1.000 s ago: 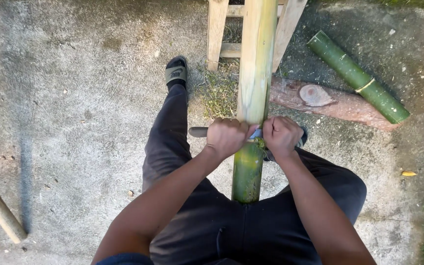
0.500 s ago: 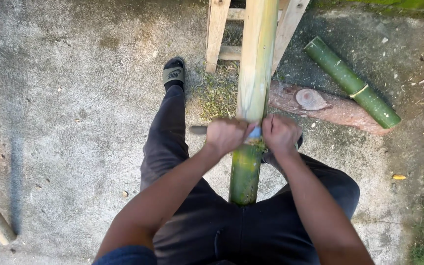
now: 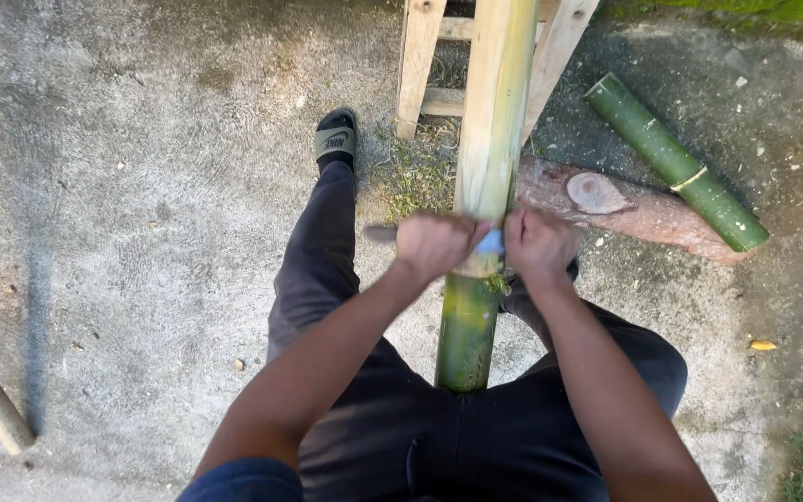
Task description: Shaving the surface of a bamboo stalk using a knife.
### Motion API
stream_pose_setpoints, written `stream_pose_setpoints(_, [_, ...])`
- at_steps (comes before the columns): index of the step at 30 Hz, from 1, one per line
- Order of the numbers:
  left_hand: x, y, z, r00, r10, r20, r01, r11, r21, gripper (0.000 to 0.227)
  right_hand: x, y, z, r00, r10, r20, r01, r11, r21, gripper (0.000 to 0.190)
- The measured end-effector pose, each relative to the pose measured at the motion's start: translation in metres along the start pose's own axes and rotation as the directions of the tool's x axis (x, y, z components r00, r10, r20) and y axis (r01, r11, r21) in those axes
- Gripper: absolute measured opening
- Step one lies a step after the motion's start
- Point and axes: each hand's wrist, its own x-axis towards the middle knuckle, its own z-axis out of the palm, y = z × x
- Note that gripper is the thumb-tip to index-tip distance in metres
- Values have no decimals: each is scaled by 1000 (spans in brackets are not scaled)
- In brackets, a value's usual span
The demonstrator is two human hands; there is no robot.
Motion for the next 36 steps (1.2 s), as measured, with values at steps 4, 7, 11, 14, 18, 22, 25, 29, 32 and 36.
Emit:
stream_pose_setpoints(4, [-10,5,-2,996,-23,83,22,1000,9,56,-19,6,2,993,70,93,-65,997,-52,47])
stream_pose_setpoints(7, [-43,17,-7,992,92,82,-98,992,75,50,-42,-18,-19,993,43,109,-38,998,-53,46])
stream_pose_setpoints(11, [-37,15,-3,989,15,147,-9,999,-39,58,-40,-14,-16,993,78,86,-81,996,34,47])
stream_pose_setpoints(14, [-13,6,1,1000,8,-11,-9,999,-34,58,-19,-10,-10,997,66,49,-67,997,24,47])
stream_pose_setpoints(18, [-23,10,-10,979,3,204,7,999,-51,58,-36,1,2,983,96,155,-95,995,-19,52])
stream_pose_setpoints(22, [-62,28,-16,967,65,245,-52,997,-63,58,-64,-41,-35,983,116,141,-126,990,61,46])
stream_pose_setpoints(25, [-60,33,-20,996,35,82,-35,999,-2,55,-53,-53,-49,997,76,9,-77,981,177,47])
stream_pose_setpoints(29, [-39,48,-46,985,34,170,-32,999,-13,49,-73,-4,-39,872,428,238,-440,898,-3,54])
stream_pose_setpoints(32, [-41,63,-41,988,130,-88,-120,986,112,48,-91,39,-36,599,746,291,-784,620,24,61])
stream_pose_setpoints(36, [-33,78,-19,1000,12,1,-12,995,94,87,-83,69,-36,38,784,619,-862,-288,418,59])
